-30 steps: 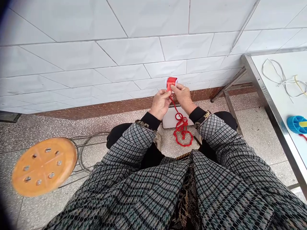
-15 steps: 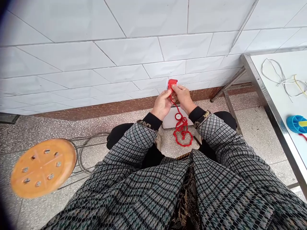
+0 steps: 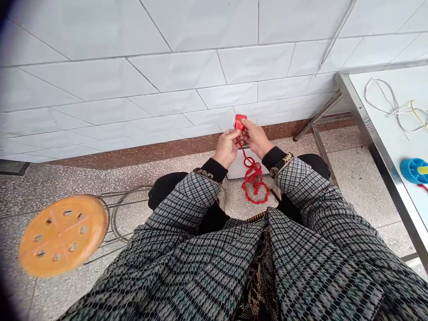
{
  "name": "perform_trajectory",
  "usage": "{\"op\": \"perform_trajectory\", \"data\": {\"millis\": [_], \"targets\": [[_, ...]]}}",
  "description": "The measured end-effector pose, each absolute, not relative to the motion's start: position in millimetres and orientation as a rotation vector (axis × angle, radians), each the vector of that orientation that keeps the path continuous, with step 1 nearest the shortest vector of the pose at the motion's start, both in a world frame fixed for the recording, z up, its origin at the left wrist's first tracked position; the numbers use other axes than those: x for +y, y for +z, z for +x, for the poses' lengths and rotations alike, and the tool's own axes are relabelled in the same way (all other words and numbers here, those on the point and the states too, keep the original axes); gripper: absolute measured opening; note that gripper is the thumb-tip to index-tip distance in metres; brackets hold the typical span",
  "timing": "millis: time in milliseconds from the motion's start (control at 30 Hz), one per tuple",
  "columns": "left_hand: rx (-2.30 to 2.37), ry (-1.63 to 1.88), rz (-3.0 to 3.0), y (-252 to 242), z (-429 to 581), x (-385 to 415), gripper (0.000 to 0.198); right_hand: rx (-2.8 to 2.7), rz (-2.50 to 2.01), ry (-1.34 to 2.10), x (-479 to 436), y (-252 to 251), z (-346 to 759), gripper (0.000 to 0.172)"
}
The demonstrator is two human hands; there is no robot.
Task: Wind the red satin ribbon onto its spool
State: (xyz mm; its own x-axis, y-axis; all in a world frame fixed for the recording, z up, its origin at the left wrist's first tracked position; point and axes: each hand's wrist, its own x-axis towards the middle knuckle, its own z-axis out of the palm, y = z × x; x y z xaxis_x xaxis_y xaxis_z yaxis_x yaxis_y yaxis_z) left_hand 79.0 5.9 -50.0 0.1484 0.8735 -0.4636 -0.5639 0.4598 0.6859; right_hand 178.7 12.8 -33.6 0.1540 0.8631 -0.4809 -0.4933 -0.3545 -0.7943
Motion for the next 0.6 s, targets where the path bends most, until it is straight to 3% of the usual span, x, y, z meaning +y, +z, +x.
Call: {"op": "perform_trajectory", "data": {"millis": [500,600], "targets": [[1.134,1.037,0.902,-64.8,81.7,4.7,0.033,-0.448,-1.429,1.282,13.6,-19.6,175.3,0.029],[1.128,1.063,1.1,-70.4,84.3,2.1,0.026,-0.447,-1.406,1.221,16.5,-26.0,176.7,0.027]]}}
